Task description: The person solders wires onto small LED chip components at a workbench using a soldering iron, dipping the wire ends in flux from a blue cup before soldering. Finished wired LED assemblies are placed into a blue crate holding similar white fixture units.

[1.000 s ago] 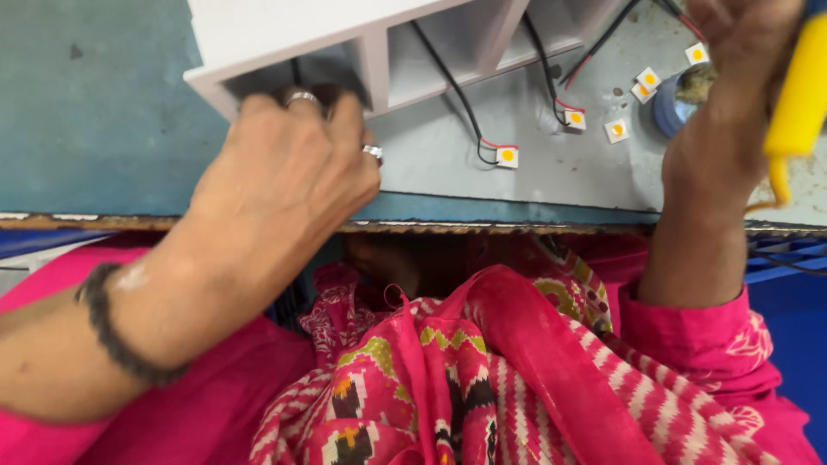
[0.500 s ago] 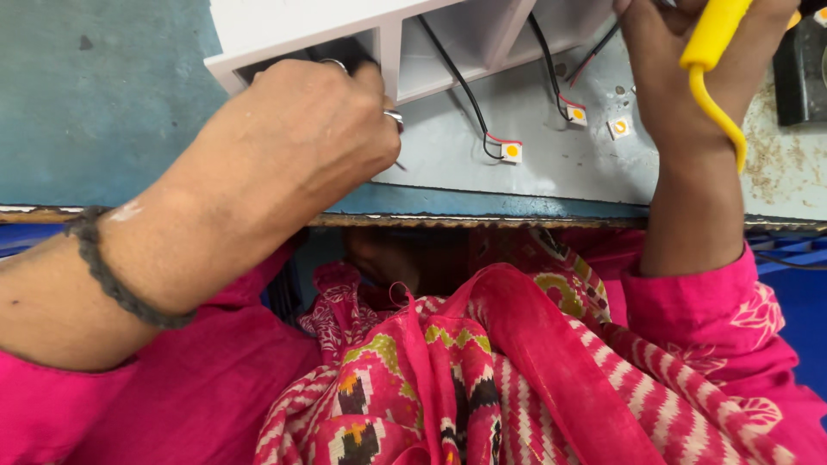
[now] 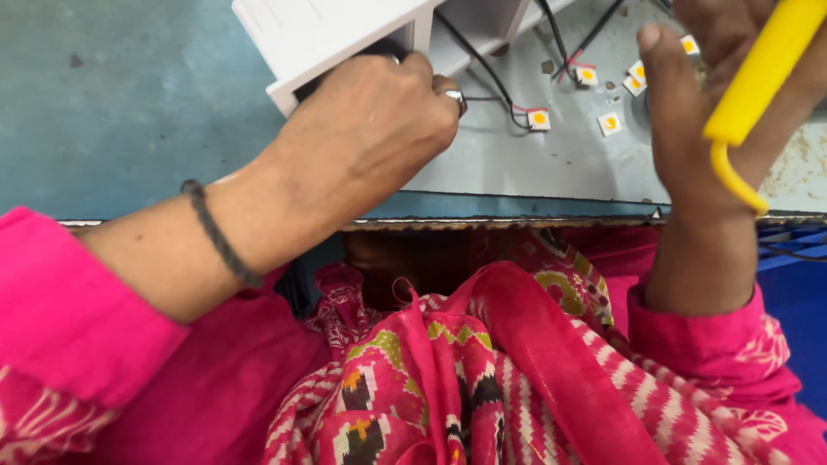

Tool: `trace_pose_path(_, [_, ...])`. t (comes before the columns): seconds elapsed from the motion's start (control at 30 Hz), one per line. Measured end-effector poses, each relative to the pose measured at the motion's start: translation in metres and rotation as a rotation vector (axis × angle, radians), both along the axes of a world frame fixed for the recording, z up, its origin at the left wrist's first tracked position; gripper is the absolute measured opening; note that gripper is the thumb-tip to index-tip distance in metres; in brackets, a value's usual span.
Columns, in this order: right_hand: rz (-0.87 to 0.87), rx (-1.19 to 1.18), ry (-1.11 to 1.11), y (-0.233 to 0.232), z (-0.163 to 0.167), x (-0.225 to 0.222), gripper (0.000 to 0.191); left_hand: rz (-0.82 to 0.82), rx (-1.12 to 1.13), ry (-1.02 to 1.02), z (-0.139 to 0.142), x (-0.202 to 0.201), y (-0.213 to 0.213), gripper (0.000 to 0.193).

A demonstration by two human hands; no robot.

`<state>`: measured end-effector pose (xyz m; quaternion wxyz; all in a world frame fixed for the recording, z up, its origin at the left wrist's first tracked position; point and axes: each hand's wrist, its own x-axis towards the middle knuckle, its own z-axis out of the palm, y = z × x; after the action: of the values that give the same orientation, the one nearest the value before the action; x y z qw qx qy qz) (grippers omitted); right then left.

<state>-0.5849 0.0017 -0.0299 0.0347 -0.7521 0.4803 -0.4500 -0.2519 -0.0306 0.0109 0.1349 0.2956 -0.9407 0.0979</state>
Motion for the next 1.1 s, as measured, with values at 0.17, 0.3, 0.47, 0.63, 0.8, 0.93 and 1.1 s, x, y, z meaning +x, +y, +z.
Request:
trace_pose_path(0.17, [0.092, 0.051, -0.060, 0.049, -0.006, -0.003, 0.082, 0.015, 0.074, 0.107, -0.009, -0.026, -0.016, 0.007])
trace_pose_path(0.3, [0.045, 0.032, -0.038, 0.069, -0.016, -0.018, 0.087, -0.050, 0.200, 0.266, -0.017, -0.037, -0.016, 0.014])
trace_pose_path(0.47, [-0.017, 0.023, -0.006, 0.076, -0.035, -0.048, 0.094, -0.046, 0.294, 0.271, -0.016, -0.045, -0.012, 0.011])
trace_pose_path(0.63, [-0.104, 0.059, -0.041, 0.080, -0.054, -0.067, 0.093, -0.077, 0.341, 0.385, -0.015, -0.049, -0.008, 0.010])
trace_pose_path(0.8, [-0.092, 0.105, -0.127, 0.075, -0.057, -0.067, 0.089, 0.001, 0.482, 0.450, -0.012, -0.047, 0.001, 0.009])
trace_pose_path(0.93, [0.020, 0.035, -0.235, 0.061, -0.051, -0.065, 0.092, 0.148, 0.644, 0.488, -0.004, -0.051, 0.011, 0.007])
trace_pose_path(1.1, [0.057, 0.042, -0.203, 0.058, -0.038, -0.070, 0.093, 0.204, 0.723, 0.562, -0.003, -0.055, 0.017, 0.008])
